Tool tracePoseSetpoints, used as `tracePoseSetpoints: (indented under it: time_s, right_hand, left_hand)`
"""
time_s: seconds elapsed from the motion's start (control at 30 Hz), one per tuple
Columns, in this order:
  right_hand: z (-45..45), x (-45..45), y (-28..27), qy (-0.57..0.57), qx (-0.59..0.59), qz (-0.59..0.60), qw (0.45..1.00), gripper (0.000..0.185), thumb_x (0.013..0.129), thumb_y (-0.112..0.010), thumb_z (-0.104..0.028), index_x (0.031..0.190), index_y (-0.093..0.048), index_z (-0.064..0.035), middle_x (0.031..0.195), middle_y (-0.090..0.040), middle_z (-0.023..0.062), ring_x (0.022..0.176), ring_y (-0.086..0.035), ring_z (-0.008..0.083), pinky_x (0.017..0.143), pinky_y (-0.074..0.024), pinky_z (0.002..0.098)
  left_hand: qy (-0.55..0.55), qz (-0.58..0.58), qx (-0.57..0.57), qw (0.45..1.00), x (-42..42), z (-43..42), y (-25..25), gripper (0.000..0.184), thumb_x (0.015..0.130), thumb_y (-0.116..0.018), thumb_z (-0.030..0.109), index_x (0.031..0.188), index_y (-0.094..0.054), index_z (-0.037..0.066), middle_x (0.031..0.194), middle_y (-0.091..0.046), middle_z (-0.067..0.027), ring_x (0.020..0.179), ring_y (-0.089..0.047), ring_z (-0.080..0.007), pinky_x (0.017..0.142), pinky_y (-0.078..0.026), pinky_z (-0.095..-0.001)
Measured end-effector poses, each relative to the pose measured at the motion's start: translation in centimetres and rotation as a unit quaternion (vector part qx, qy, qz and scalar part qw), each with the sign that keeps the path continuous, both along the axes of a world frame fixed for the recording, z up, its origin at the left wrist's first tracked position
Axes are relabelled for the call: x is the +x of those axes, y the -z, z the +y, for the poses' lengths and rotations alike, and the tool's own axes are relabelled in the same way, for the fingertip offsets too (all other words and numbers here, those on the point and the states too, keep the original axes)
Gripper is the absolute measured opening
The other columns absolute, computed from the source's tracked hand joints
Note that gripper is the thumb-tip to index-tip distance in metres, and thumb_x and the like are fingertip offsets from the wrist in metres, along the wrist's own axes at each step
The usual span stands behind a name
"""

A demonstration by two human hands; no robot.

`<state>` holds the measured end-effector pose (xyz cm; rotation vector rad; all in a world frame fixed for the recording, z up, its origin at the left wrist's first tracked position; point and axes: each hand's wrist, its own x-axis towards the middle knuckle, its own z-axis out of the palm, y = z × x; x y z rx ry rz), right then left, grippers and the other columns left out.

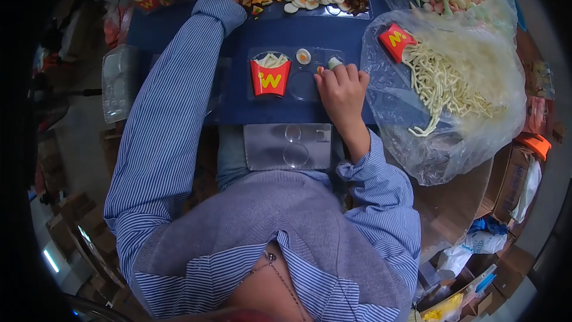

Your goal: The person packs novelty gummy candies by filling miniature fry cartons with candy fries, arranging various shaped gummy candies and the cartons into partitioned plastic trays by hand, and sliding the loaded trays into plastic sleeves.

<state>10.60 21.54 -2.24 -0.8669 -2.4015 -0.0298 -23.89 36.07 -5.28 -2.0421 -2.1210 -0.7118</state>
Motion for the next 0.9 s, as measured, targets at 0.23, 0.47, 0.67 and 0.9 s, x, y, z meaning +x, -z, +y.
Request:
tracePoseSetpoints:
  time_s: [0.23, 0.47, 0.67, 0.9]
  right_hand:
    - [0.3, -0.8, 0.5, 0.050, -0.114, 0.038, 0.992, 0.014, 0.079, -0.073, -0.021, 0.086, -0.064, -0.0122, 0.083, -0.061, 0.0009, 0.079, -0.054, 0.0200, 0.073, -0.0322, 0.0359]
    - [0.7, -2.2, 0.4, 0.108, -0.146, 0.018, 0.983, 0.012, 0.079, -0.071, -0.022, 0.081, -0.064, -0.0124, 0.082, -0.060, 0.0011, 0.080, -0.054, 0.0204, 0.075, -0.0313, 0.0395]
    - [0.8, -2.3, 0.2, 0.059, -0.024, -0.001, 0.998, 0.008, 0.081, -0.068, -0.018, 0.081, -0.066, -0.0107, 0.081, -0.058, 0.0041, 0.080, -0.054, 0.0233, 0.076, -0.0314, 0.0392]
    - [1.2, -3.1, -3.6, -0.088, -0.458, 0.373, 0.802, 0.014, 0.090, -0.064, -0.007, 0.102, -0.068, -0.0004, 0.087, -0.060, 0.0036, 0.082, -0.058, 0.0083, 0.071, -0.0455, 0.0214]
  left_hand:
    - [0.016, -0.090, 0.003, 0.996, 1.7, -1.0, -1.9, 0.020, 0.091, -0.063, 0.021, 0.103, -0.066, 0.005, 0.098, -0.068, -0.0127, 0.083, -0.068, -0.0239, 0.070, -0.057, -0.0350]
    - [0.026, -0.180, -0.001, 0.983, 1.9, -2.7, -2.8, 0.020, 0.091, -0.065, 0.020, 0.103, -0.066, 0.005, 0.097, -0.068, -0.0123, 0.082, -0.068, -0.0226, 0.070, -0.057, -0.0337]
    - [0.024, -0.254, -0.001, 0.967, 3.6, -6.8, -4.9, 0.020, 0.090, -0.066, 0.020, 0.103, -0.066, 0.005, 0.096, -0.068, -0.0120, 0.081, -0.068, -0.0214, 0.069, -0.056, -0.0325]
    - [0.202, -0.686, -0.217, 0.664, 12.5, -16.4, -6.7, 0.022, 0.092, -0.066, 0.021, 0.106, -0.062, 0.004, 0.094, -0.064, -0.0039, 0.084, -0.064, -0.0105, 0.076, -0.053, -0.0237]
